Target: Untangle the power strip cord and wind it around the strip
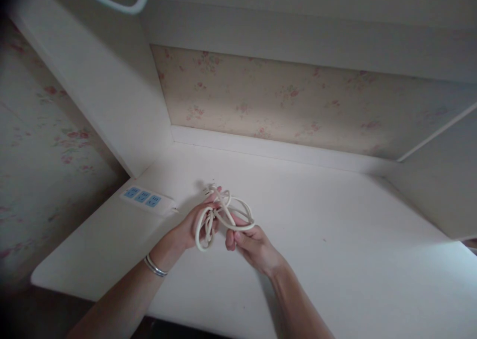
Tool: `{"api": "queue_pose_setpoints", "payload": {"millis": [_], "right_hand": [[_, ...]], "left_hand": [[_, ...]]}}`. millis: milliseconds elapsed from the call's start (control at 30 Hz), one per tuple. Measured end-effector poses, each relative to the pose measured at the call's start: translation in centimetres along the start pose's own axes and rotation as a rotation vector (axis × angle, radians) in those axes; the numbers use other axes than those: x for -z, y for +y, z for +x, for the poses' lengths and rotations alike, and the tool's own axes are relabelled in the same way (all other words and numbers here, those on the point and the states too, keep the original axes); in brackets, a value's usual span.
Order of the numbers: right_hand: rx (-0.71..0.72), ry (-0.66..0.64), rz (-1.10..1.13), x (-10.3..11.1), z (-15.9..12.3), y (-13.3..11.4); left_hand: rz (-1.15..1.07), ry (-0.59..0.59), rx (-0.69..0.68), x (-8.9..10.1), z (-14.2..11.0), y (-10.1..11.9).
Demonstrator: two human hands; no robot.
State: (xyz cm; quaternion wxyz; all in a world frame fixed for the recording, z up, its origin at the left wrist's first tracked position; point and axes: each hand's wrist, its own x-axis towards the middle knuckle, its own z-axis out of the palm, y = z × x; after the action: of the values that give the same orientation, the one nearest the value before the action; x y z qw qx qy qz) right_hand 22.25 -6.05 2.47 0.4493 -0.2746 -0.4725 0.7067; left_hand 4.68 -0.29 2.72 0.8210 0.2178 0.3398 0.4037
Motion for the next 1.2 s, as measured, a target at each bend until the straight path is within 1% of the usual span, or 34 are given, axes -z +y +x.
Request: {"api": "queue_pose_setpoints", "payload": {"millis": [67, 133, 167, 233, 300, 367, 467, 567, 700, 800, 900, 967, 1033, 1100, 1133, 1200], "right_hand": [[0.001, 0.005, -0.013, 0.2, 0.0, -0.1], [0.014, 0.059, -0.023, 0.1, 0.1, -0.3], [0.026, 0.097, -0.025, 0.1, 0.2, -0.3], [0.047, 0.176, -0.025, -0.1, 0.3, -0.4], [0.055, 0.217, -0.028, -0.3, 0.5, -0.3], [0.066, 0.213, -0.026, -0.4, 0.6, -0.2], [0.075, 0.207, -0.037, -0.3, 0.6, 0.1], [0.054, 0.194, -0.064, -0.2, 0.6, 0.4], [0.045, 0.097, -0.078, -0.1, 0.7, 0.8], [0.032, 0.002, -0.063, 0.0, 0.5, 0.7], [-0.031, -0.165, -0.126, 0.4, -0.1, -0.1], [-0.096, -0.304, -0.242, 0.8, -0.6, -1.1], [-0.119, -0.43, -0.384, 1.4, -1.0, -2.2], [-0.069, -0.516, -0.487, 2.0, -1.2, -3.0], [-0.023, -0.536, -0.506, 2.4, -1.3, -3.2], [0.085, -0.53, -0.449, 3.2, -1.4, -3.2]], "left_hand": [[-0.006, -0.039, -0.019, 0.3, 0.0, 0.0], [-0.03, -0.066, -0.036, 0.3, 0.0, 0.1], [-0.04, -0.06, -0.027, 0.2, 0.0, 0.2], [-0.052, -0.019, 0.034, -0.2, 0.0, 0.4], [-0.058, 0.036, 0.081, -0.6, 0.0, 0.7], [-0.087, 0.056, 0.073, -0.8, 0.0, 0.8], [-0.147, 0.022, 0.0, -0.8, 0.2, 0.9], [-0.167, 0.013, -0.035, -0.5, 0.3, 0.9], [-0.204, 0.015, -0.108, -0.2, 0.3, 1.1], [-0.264, -0.037, -0.137, -0.1, 0.2, 1.4], [-0.323, -0.065, -0.151, 0.1, 0.3, 1.8], [-0.352, -0.062, -0.156, 0.4, 0.4, 2.0], [-0.372, -0.059, -0.169, 0.8, 0.7, 2.1], [-0.378, -0.059, -0.17, 1.2, 0.9, 2.1], [-0.381, -0.058, -0.166, 1.4, 1.0, 2.1], [-0.399, -0.066, -0.157, 1.6, 1.1, 2.0]]}}
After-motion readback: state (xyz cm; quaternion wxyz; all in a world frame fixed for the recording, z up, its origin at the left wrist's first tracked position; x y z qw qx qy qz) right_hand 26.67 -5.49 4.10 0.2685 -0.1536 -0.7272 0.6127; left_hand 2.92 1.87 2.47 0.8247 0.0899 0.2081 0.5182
